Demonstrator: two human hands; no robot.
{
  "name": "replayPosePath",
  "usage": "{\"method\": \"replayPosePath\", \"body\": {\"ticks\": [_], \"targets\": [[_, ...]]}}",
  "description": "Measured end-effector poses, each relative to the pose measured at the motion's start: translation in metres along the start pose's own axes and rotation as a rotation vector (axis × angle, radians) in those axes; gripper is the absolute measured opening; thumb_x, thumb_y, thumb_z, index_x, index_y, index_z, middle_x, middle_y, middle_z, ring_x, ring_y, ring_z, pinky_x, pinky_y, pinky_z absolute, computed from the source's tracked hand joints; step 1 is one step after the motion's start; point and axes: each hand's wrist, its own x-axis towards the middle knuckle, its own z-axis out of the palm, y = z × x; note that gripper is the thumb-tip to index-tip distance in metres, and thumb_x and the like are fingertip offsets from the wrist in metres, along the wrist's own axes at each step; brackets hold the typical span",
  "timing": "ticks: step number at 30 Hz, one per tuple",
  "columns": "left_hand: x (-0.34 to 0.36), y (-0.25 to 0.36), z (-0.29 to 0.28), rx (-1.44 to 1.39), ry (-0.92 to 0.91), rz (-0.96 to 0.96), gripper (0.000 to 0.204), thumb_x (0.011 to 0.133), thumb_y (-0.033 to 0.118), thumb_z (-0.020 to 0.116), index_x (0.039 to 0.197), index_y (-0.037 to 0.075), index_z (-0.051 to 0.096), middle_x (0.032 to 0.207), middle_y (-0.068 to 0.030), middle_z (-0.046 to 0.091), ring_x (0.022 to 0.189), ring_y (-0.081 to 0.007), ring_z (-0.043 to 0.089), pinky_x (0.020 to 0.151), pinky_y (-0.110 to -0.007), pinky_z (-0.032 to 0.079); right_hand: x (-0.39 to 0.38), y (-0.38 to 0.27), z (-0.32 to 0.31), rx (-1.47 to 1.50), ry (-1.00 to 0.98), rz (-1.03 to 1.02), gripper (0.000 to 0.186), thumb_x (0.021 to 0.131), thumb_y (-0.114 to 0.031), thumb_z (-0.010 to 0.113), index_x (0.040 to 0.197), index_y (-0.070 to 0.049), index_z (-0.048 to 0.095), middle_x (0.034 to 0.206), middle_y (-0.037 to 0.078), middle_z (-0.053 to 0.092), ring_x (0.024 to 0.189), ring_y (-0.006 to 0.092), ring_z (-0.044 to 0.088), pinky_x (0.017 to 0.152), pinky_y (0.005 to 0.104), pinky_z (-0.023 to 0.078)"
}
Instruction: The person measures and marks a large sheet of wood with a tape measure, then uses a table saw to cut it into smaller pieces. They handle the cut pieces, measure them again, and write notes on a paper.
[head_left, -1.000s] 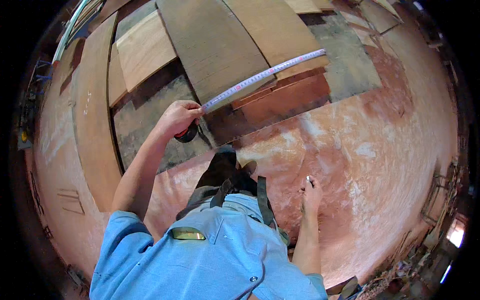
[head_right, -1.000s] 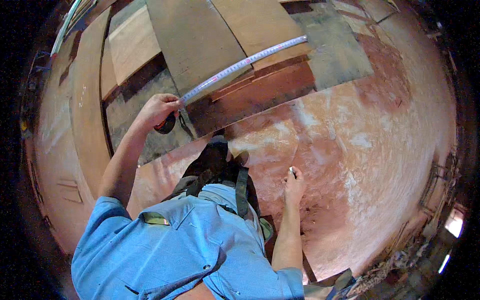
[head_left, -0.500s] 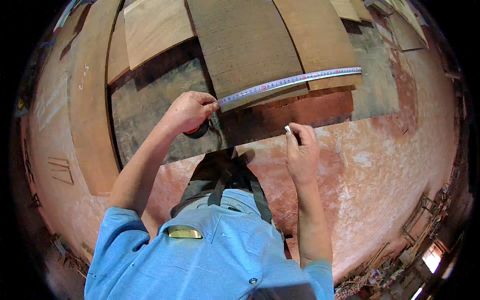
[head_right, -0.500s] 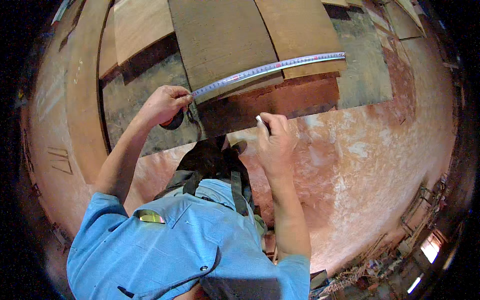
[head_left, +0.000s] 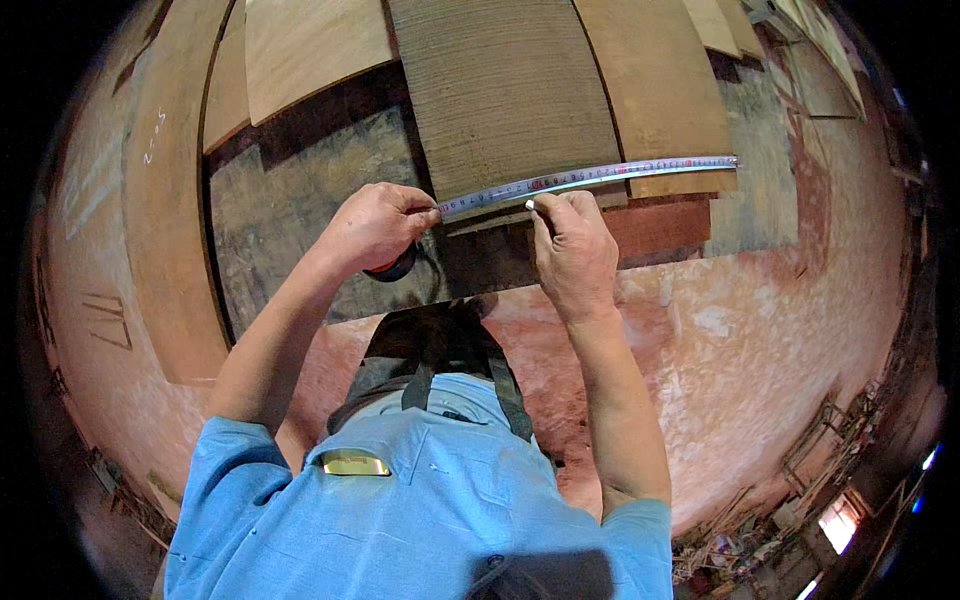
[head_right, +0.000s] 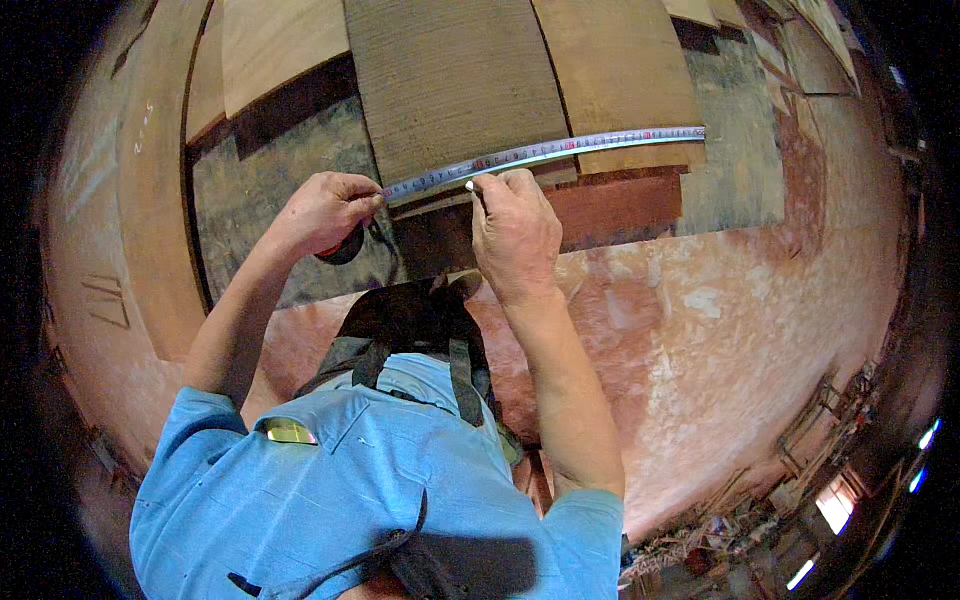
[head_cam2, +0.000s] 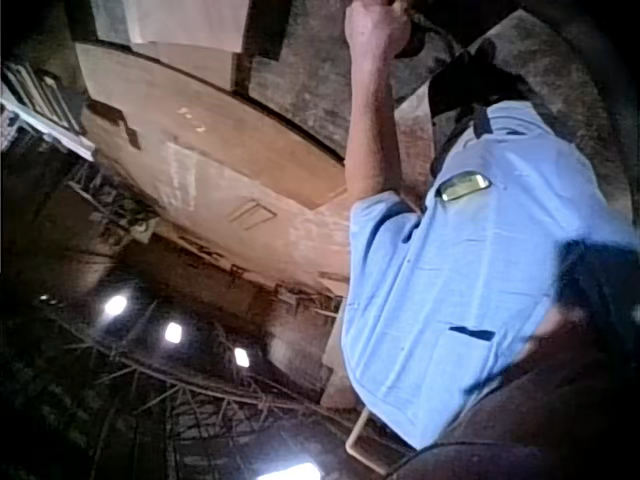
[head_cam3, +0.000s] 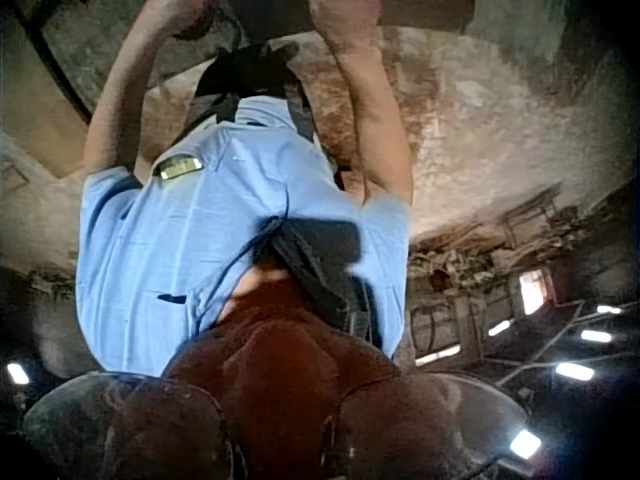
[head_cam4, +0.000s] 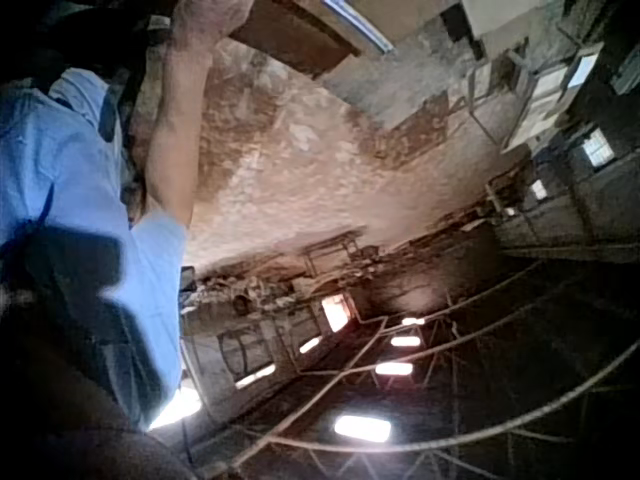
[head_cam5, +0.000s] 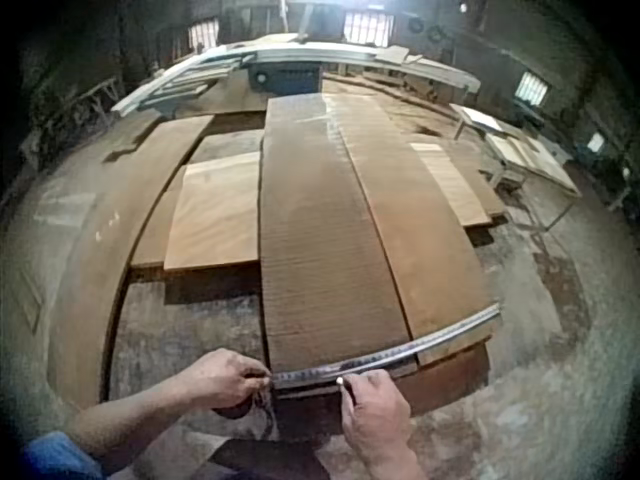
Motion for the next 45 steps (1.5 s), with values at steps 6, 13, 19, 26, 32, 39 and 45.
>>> {"method": "replayPosePath", "body": {"ticks": [6, 13, 19, 26, 32, 39, 45], "targets": [[0.002, -0.002, -0.001, -0.033, -0.012, -0.016, 0.026, 0.087, 0.026, 0.059, 0.1, 0.006, 0.069, 0.074, -0.015, 0.065, 0.069, -0.0277, 0.064, 0.068, -0.038, 0.05, 0.004, -0.001, 0.003, -0.027, 0.011, -0.051, 0.015, 0.078, -0.008, 0.067, 0.093, -0.009, 0.064, 0.084, 0.007, 0.059, 0.077, 0.0257, 0.061, 0.064, 0.0346, 0.049], [0.002, -0.001, -0.004, -0.007, -0.01, 0.009, 0.023, 0.087, 0.022, 0.059, 0.096, 0.002, 0.067, 0.071, -0.0117, 0.063, 0.067, -0.0212, 0.062, 0.065, -0.034, 0.049, 0.006, -0.002, 0.006, -0.091, 0.0, -0.091, 0.014, 0.079, -0.009, 0.067, 0.092, -0.009, 0.065, 0.082, 0.007, 0.057, 0.077, 0.026, 0.061, 0.064, 0.0359, 0.049], [0.002, -0.003, -0.004, -0.012, -0.001, 0.022, 0.024, 0.088, 0.022, 0.059, 0.096, 0.002, 0.067, 0.072, -0.0114, 0.065, 0.067, -0.0209, 0.062, 0.066, -0.034, 0.049, 0.007, -0.003, 0.008, -0.128, -0.008, -0.107, 0.013, 0.078, -0.01, 0.065, 0.091, -0.01, 0.065, 0.08, 0.007, 0.056, 0.076, 0.0261, 0.059, 0.062, 0.0381, 0.049], [0.004, -0.006, -0.002, -0.05, -0.003, 0.0, 0.023, 0.088, 0.022, 0.059, 0.095, 0.001, 0.068, 0.069, -0.0093, 0.065, 0.064, -0.0175, 0.061, 0.063, -0.032, 0.049, 0.008, -0.002, 0.009, -0.152, -0.019, -0.13, 0.013, 0.078, -0.01, 0.066, 0.092, -0.009, 0.065, 0.081, 0.007, 0.058, 0.075, 0.0254, 0.06, 0.063, 0.0357, 0.049], [0.004, -0.004, -0.004, -0.048, -0.01, -0.021, 0.021, 0.088, 0.021, 0.059, 0.094, 0.002, 0.068, 0.068, -0.0082, 0.064, 0.064, -0.0159, 0.06, 0.063, -0.031, 0.048, 0.01, 0.0, 0.01, -0.158, -0.024, -0.147, 0.014, 0.079, -0.01, 0.067, 0.092, -0.009, 0.065, 0.08, 0.007, 0.058, 0.074, 0.0252, 0.061, 0.062, 0.0347, 0.049], [0.006, -0.007, -0.005, -0.083, -0.026, -0.027, 0.022, 0.088, 0.021, 0.059, 0.094, 0.002, 0.068, 0.068, -0.0079, 0.064, 0.064, -0.0157, 0.06, 0.063, -0.031, 0.048, 0.009, -0.002, 0.008, -0.214, -0.073, -0.146, 0.014, 0.08, -0.012, 0.066, 0.093, -0.009, 0.065, 0.081, 0.007, 0.057, 0.074, 0.0255, 0.061, 0.061, 0.0352, 0.049], [0.007, -0.009, -0.005, -0.064, -0.029, -0.036, 0.022, 0.088, 0.021, 0.06, 0.095, 0.002, 0.068, 0.069, -0.0074, 0.065, 0.064, -0.0148, 0.06, 0.063, -0.031, 0.048, 0.011, -0.005, 0.008, -0.174, -0.074, -0.134, 0.009, 0.078, -0.009, 0.062, 0.087, -0.008, 0.064, 0.079, 0.008, 0.055, 0.074, 0.0271, 0.06, 0.062, 0.0387, 0.05]]}}
